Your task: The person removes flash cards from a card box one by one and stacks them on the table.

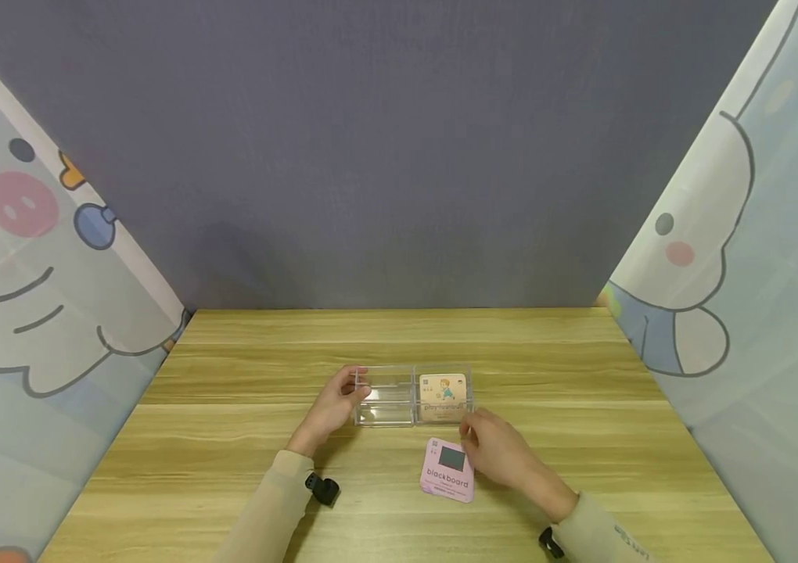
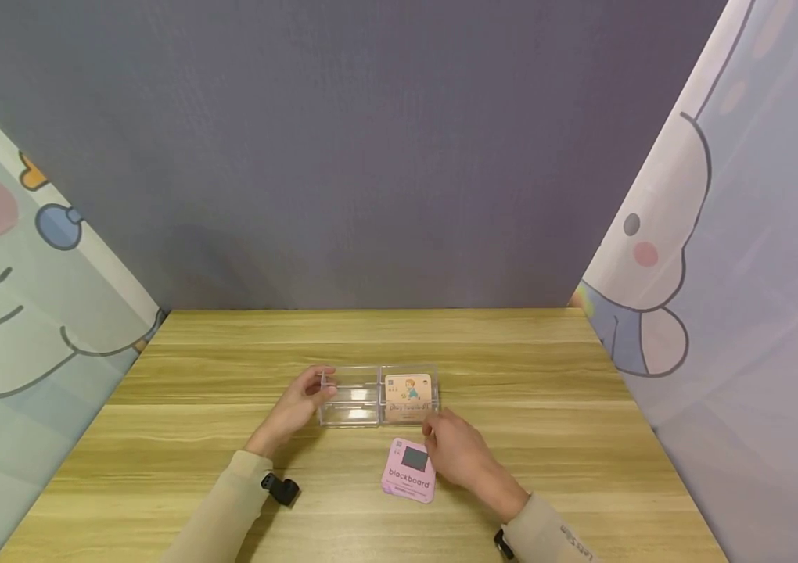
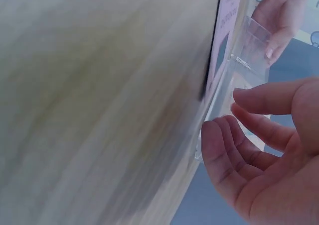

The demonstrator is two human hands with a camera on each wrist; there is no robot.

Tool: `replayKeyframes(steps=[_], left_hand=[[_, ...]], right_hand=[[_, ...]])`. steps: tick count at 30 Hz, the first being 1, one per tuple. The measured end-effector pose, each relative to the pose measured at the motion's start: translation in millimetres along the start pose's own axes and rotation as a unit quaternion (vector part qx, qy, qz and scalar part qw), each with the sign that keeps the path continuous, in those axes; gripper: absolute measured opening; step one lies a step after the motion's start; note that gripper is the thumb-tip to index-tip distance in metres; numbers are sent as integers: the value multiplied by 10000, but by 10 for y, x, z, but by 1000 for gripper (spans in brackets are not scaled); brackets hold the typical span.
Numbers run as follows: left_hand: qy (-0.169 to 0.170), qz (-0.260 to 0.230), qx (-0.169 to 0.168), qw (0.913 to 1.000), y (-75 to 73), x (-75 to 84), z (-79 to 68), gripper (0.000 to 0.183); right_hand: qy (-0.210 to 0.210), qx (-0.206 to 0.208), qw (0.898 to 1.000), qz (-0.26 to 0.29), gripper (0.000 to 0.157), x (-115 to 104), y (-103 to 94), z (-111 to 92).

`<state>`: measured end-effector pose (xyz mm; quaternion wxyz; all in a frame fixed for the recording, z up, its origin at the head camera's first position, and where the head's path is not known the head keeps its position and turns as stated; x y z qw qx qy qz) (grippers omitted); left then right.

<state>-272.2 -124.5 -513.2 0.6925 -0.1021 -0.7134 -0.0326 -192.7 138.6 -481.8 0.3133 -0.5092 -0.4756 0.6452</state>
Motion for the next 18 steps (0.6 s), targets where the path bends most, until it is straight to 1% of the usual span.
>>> replayKeyframes(steps=[4,13,18], left_hand=[[35,-53,-80,9999,0,21,-14,43],[-26,-12,-125,9999,6,1,-14,44],[2,4,-92,10000,2,-19,1,44]], right_hand=[[16,135,9999,60,10,1,-59,28],[-53,698,9974,188,14,-16,-259,66],[18,760,9966,312,13,7,-322,103]])
Point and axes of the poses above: each hand's wrist, its own z-axis towards the middle knuckle, its own y-axis out of the palm, x = y × z, the point moved 8 cm from there along z, towards the middle knuckle, and after that the axes turned 10 degrees about -z, right-handed, at the moved point
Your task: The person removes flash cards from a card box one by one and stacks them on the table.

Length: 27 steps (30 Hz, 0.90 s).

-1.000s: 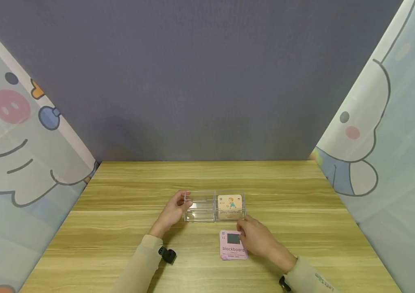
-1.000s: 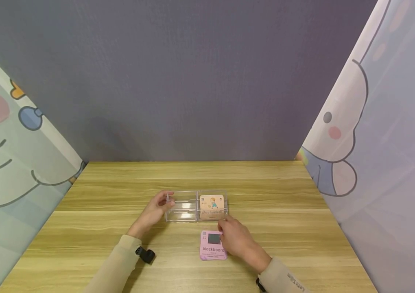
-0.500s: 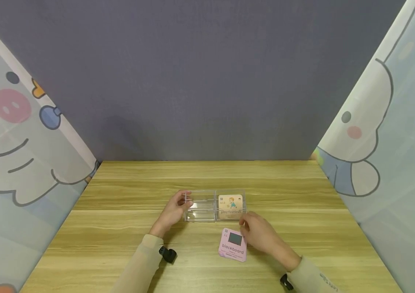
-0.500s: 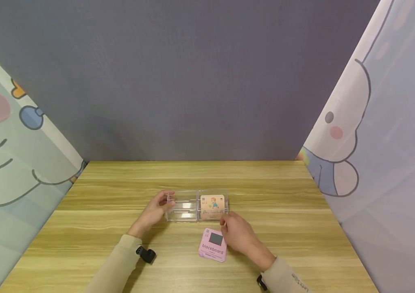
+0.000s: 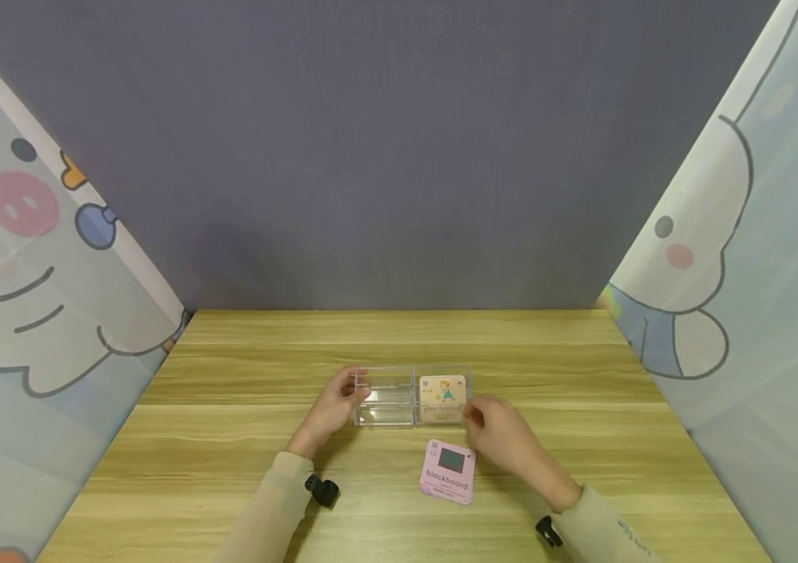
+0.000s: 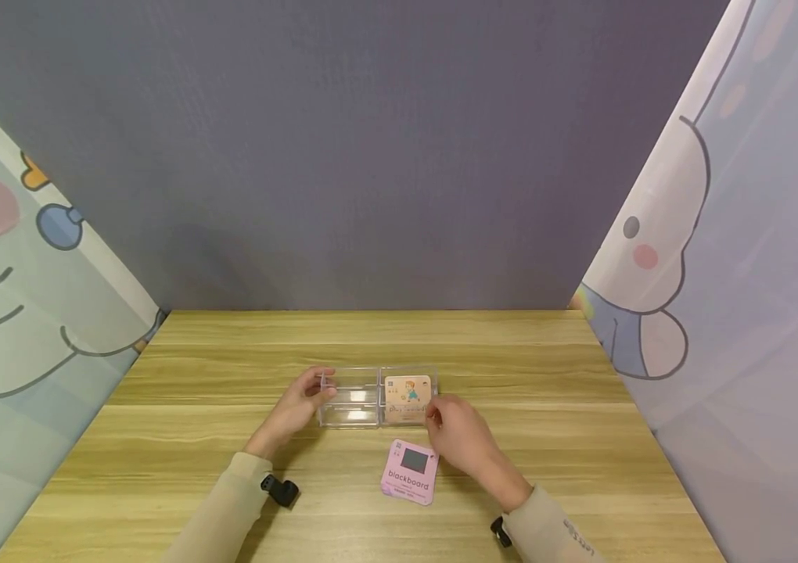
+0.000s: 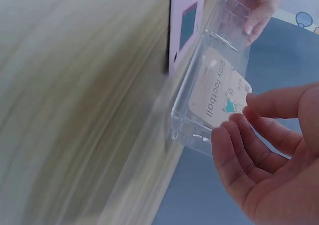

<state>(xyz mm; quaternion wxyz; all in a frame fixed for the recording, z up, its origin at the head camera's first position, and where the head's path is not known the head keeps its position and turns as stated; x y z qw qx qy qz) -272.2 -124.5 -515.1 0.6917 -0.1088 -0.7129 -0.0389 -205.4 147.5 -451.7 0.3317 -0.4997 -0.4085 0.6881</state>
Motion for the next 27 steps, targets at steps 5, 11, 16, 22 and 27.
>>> replayKeyframes(steps=[5,11,16,22,27], left_hand=[[40,38,-31,10000,2,-13,-4,43],[53,5,-10,10000,-3,-13,-2,42],[57,53,-13,10000,-5,-11,-10,42],[63,116,-41,9999,-2,-7,-15,43],[34,83,-26,10000,-7,-16,-3,42]], right_hand=[[-40,153,9998,74,13,1,-46,41],[-1,317,9994,134,14,5,-86,91],[22,488,9985,248,12,9,-122,124],[9,695,9968,383,9,68,-155,171],[-47,918,9946,481,10,111,-187,217]])
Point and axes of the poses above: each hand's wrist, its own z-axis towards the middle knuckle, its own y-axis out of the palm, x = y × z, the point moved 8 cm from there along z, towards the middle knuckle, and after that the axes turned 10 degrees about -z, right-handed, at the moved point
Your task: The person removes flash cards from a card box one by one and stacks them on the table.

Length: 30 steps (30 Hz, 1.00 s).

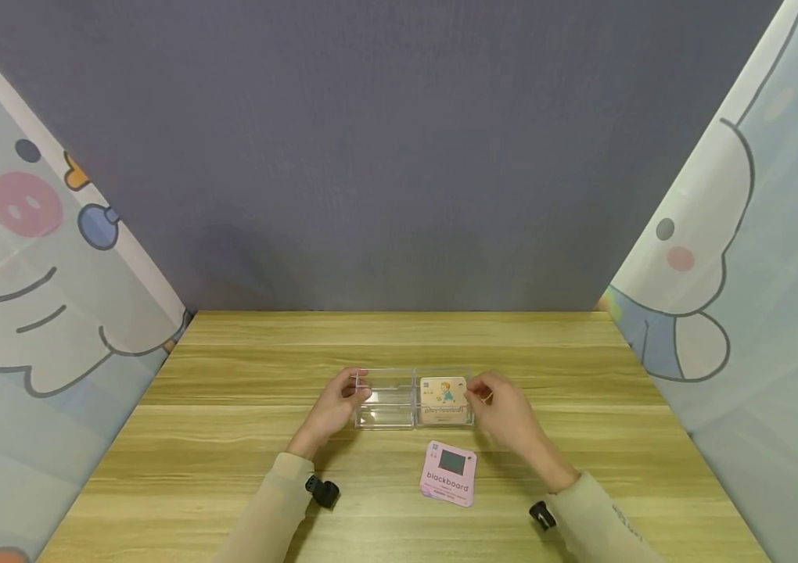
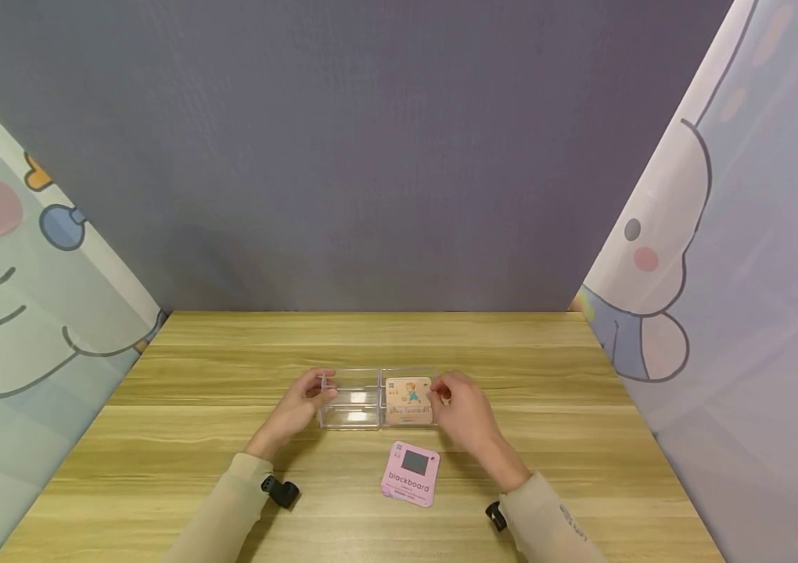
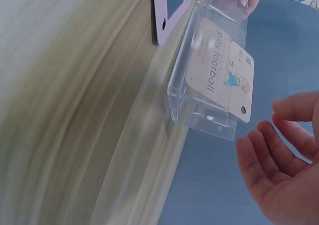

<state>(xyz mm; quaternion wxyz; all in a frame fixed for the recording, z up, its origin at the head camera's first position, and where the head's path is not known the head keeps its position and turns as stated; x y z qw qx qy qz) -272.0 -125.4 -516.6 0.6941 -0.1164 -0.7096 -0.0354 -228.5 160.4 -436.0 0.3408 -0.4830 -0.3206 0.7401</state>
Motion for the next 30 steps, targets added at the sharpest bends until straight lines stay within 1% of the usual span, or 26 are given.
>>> replayKeyframes(steps=[8,19,25,30], left_hand=[[-5,-46,19,10000,3,12,-5,43],[-20,-81,10,10000,6,19,-6,43],[-67,-74,8,9999,8,17,-9,43],[-7,-5,-11,10000,10,25,-11,42]], right_hand=[[-90,196,9997,121,10,-19,-13,40],[-301,367,9984,-306,17,-71,28,115],[-648,447,9956,-502,20,-109,61,156],[-866,478,9928,-678,22,-109,112,171]])
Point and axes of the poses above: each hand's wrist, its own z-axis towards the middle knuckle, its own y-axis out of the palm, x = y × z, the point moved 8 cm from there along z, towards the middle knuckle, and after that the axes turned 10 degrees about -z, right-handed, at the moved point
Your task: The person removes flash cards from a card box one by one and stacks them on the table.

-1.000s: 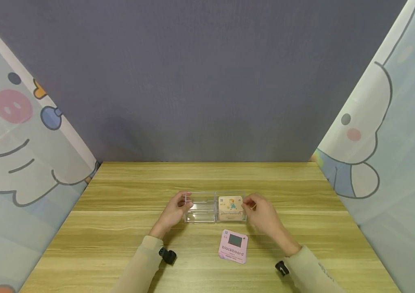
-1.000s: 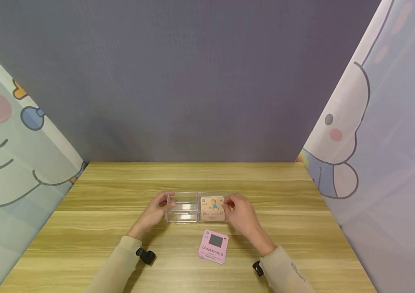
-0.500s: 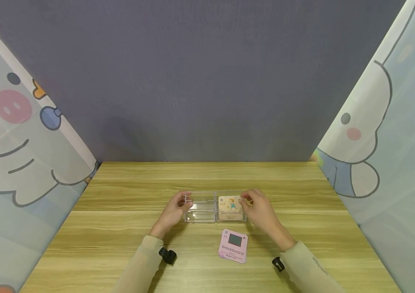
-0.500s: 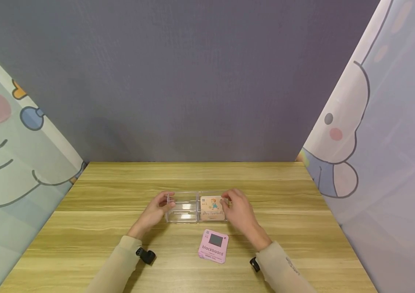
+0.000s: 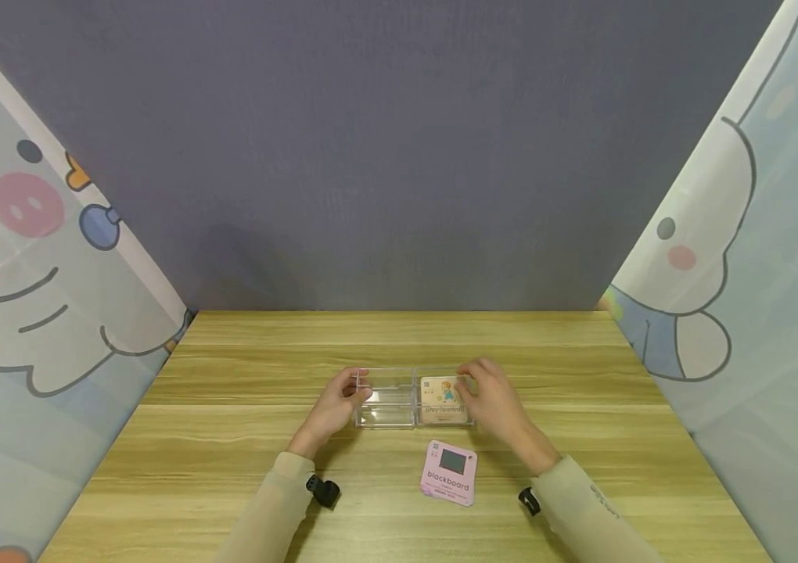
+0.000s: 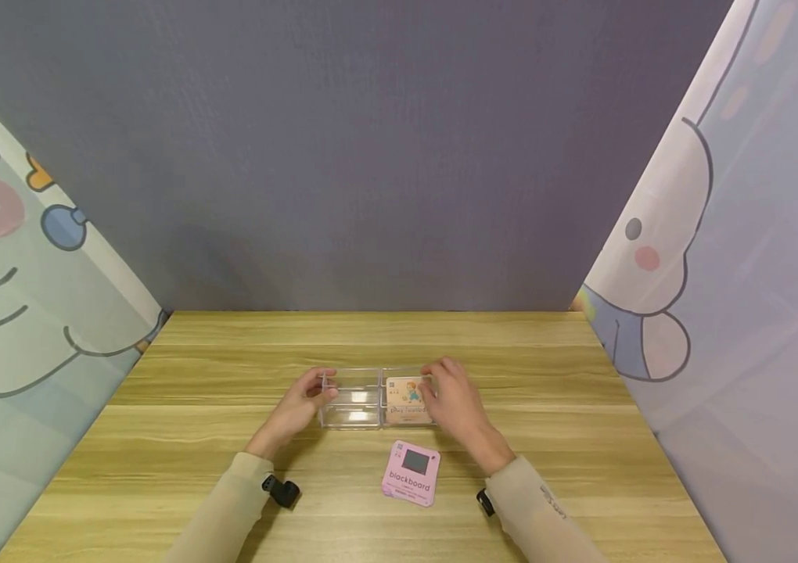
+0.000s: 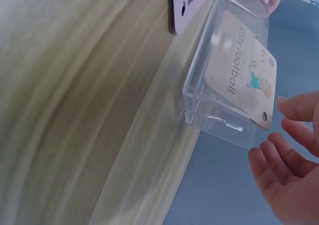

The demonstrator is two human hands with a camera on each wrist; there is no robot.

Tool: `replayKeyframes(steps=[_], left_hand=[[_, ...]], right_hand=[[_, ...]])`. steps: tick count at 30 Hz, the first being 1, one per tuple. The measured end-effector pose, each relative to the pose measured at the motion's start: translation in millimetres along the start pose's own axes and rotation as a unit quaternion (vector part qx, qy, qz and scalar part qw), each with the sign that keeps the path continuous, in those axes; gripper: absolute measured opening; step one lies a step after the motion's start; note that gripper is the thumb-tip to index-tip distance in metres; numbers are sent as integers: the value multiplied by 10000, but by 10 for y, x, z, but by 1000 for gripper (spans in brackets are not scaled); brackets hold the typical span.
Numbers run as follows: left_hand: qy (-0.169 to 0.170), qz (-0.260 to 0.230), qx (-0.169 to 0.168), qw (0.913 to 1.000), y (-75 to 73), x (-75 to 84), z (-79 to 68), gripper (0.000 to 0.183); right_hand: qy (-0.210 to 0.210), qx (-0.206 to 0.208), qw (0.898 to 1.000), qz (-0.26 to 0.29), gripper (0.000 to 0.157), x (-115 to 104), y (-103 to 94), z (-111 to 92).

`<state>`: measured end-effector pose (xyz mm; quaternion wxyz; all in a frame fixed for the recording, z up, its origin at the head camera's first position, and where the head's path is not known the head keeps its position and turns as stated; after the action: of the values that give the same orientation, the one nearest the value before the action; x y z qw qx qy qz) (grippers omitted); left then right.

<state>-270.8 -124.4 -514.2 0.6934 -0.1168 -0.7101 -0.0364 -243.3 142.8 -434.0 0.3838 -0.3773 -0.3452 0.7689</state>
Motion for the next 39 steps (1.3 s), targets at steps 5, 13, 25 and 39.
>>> replayKeyframes(steps=[5,13,25,39], left_hand=[[-47,7,6,10000,-1,-12,0,43],[-87,18,44,10000,-5,-16,5,43],[-39,1,62,10000,5,-20,-1,42],[17,-12,25,10000,8,-27,12,42]], right_hand=[[52,-205,9997,-81,27,10,64,-7],[79,-363,9991,-221,28,5,120,-1],[-29,-489,9979,-419,22,-7,139,-24],[-75,-412,9981,-462,21,9,162,-27]])
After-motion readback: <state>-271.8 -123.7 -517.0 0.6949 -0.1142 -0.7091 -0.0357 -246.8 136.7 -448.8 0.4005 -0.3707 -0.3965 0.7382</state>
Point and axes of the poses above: each hand's wrist, its own z-axis towards the middle knuckle, its own y-axis out of the palm, x = y × z, the point moved 8 cm from there along z, towards the middle knuckle, and after that the axes turned 10 degrees about -z, right-handed, at the moved point
